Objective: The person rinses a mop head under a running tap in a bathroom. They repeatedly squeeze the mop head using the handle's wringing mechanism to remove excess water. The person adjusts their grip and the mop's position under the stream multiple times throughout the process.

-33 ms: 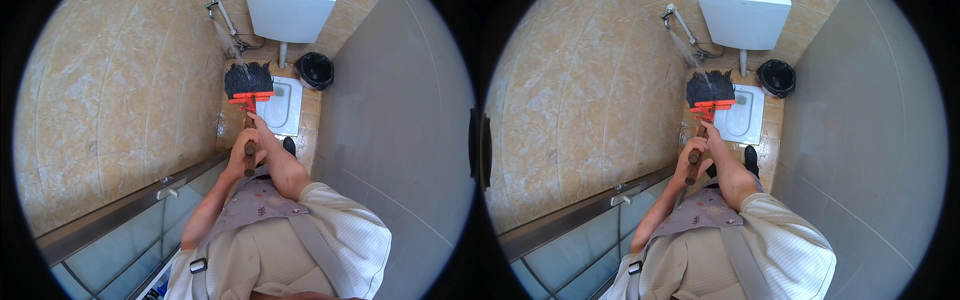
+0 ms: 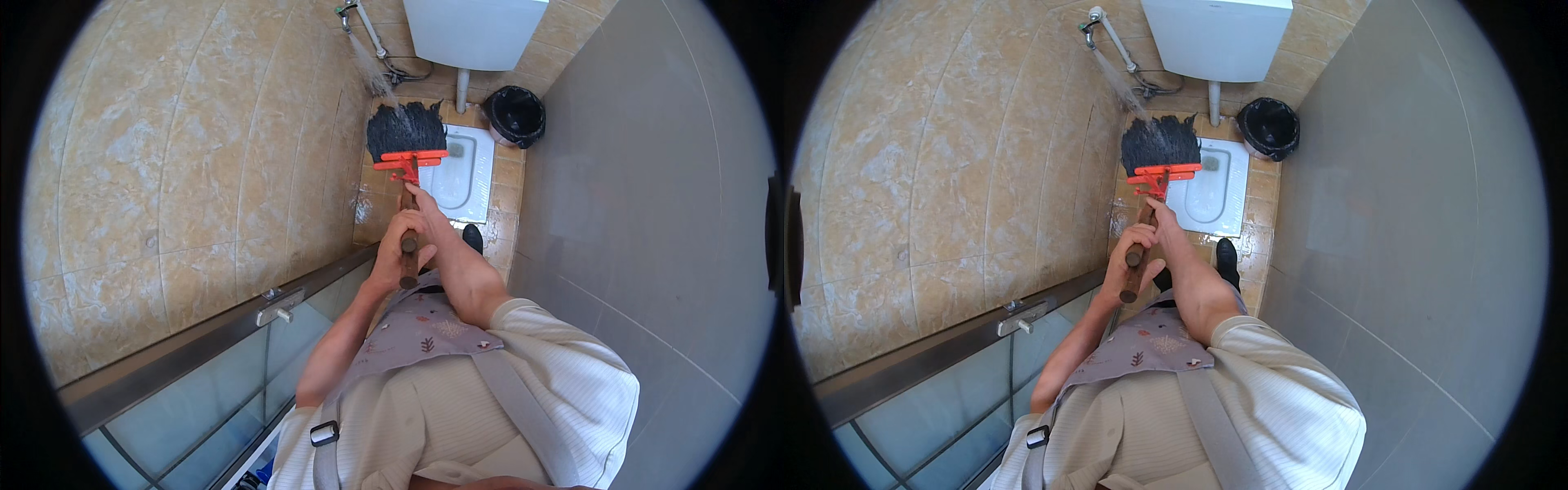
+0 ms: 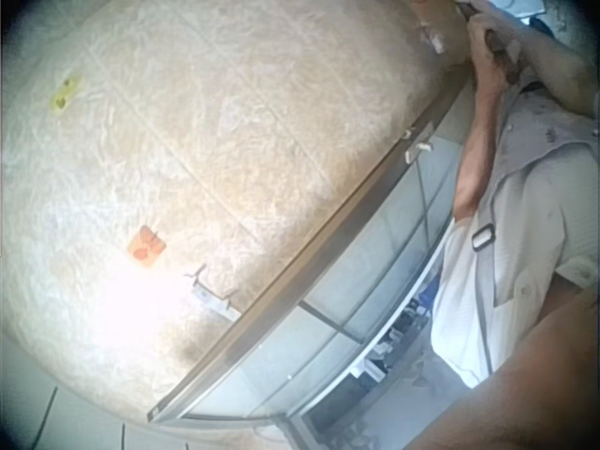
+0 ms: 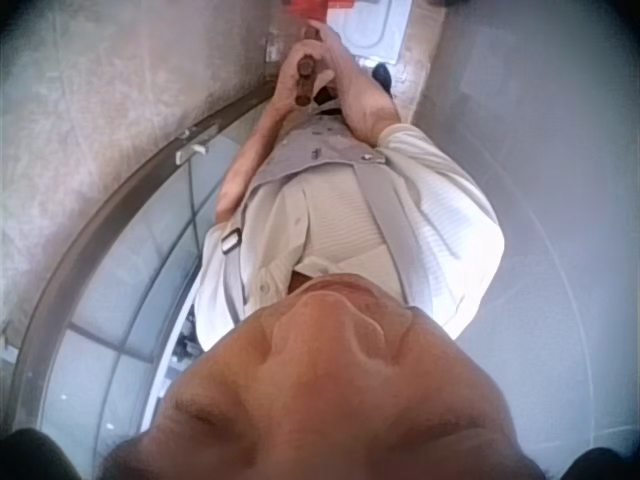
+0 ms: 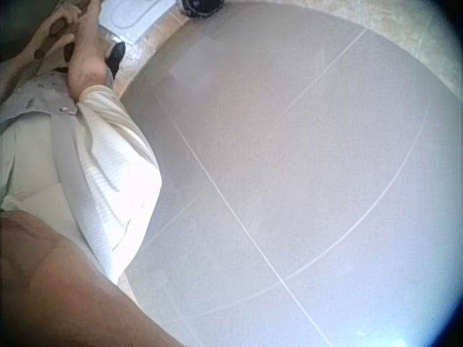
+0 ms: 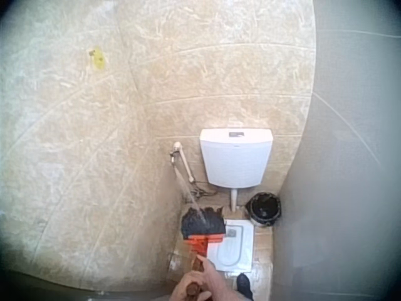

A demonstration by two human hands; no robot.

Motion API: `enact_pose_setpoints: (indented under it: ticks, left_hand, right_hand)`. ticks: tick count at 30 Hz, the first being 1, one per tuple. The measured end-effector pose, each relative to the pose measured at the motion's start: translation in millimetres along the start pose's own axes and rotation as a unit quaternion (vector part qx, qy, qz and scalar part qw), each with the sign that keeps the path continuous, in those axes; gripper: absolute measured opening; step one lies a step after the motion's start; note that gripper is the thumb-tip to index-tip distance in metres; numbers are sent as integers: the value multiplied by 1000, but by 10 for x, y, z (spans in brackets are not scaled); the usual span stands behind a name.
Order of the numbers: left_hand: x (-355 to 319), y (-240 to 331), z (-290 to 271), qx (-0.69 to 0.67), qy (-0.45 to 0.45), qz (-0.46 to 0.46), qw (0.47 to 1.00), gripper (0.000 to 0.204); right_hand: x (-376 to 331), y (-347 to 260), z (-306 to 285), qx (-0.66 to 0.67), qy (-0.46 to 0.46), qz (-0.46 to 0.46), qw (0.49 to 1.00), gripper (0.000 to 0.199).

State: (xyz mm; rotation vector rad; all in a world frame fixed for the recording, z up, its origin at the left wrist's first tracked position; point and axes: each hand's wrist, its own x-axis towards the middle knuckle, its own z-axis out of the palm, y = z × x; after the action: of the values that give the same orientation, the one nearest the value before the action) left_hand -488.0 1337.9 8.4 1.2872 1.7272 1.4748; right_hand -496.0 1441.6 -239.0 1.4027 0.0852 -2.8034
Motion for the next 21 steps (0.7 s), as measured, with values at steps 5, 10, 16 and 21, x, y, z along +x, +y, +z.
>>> enact_pose_setpoints:
  ticks: [5, 10, 16, 21]
  left_hand:
    - [55, 76, 80, -2, 57, -24, 998, 41]
    - [53, 62, 84, 26, 96, 2, 995, 42]
    - [14, -198, 113, 21, 84, 4, 996, 36]
    - [48, -170, 244, 34, 103, 16, 994, 41]
  right_hand:
    - [-39, -5, -77, -32, 51, -41, 997, 16]
    - [-225, -192, -169, -273, 63, -110, 954, 33]
    - [-834, -348, -76, -660, -102, -507, 544, 45]
    - [-1196, -609, 185, -713, -248, -510, 413, 53]
